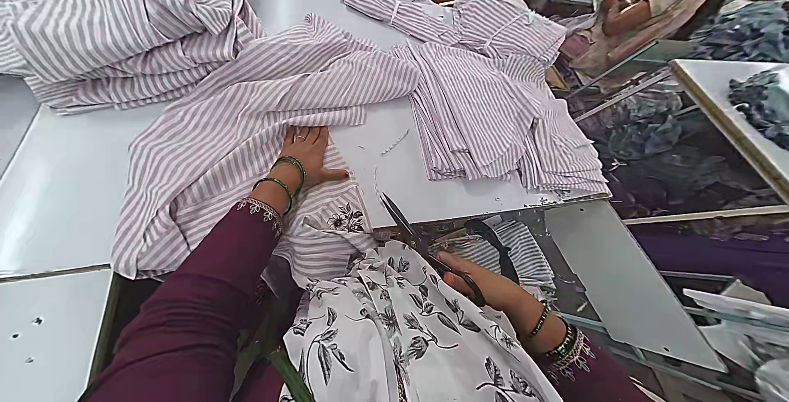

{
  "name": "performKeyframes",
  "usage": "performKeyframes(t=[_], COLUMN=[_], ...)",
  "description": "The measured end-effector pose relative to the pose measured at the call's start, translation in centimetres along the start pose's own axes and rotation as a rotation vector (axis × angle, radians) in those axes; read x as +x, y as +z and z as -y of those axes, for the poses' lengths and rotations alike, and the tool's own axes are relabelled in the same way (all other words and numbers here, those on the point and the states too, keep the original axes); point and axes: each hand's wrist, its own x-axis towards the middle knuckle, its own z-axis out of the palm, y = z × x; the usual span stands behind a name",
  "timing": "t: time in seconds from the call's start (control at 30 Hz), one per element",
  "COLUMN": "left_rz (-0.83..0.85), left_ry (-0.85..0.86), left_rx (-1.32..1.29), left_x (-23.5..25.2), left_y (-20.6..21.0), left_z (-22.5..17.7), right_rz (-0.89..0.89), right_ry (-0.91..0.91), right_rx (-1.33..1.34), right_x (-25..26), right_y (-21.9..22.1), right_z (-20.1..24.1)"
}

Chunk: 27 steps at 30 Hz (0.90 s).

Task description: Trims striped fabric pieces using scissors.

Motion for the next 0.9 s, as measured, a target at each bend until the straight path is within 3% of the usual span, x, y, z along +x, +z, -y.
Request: performKeyframes(t=[0.2, 0.47, 0.57, 0.67, 0.8, 0.9], left_rz=[-0.044, -0.026, -0.063, -0.035, -0.025, -0.036], left_ry=[0.008, -0.007, -0.006, -0.009, -0.007, 0.001], left_rx=[0.008, -0.005, 0.011, 0.015, 0.007, -0.003], left_x=[0.1, 0.1, 0.4, 0.6, 0.7, 0.8], left_y=[0.5, 0.3, 0.7, 0.3, 0.0, 0.1], left_z=[0.1, 0.2, 0.5, 0.5, 0.6, 0.9], right_rz=[0.033, -0.235, -0.048, 0.086, -0.203, -0.178], right_ry=[0.003, 0.035, -0.09, -0.062, 0.096, 0.075], right_rx=[-0.096, 0.145, 0.186, 0.158, 0.1, 0.089], right_x=[1.4, 3.1, 2.1, 2.4, 2.5, 1.2], right_y=[1.2, -0.4, -0.7, 0.5, 0.4, 0.6], right_z=[0.6, 2.6, 2.4, 2.3, 2.9, 2.3])
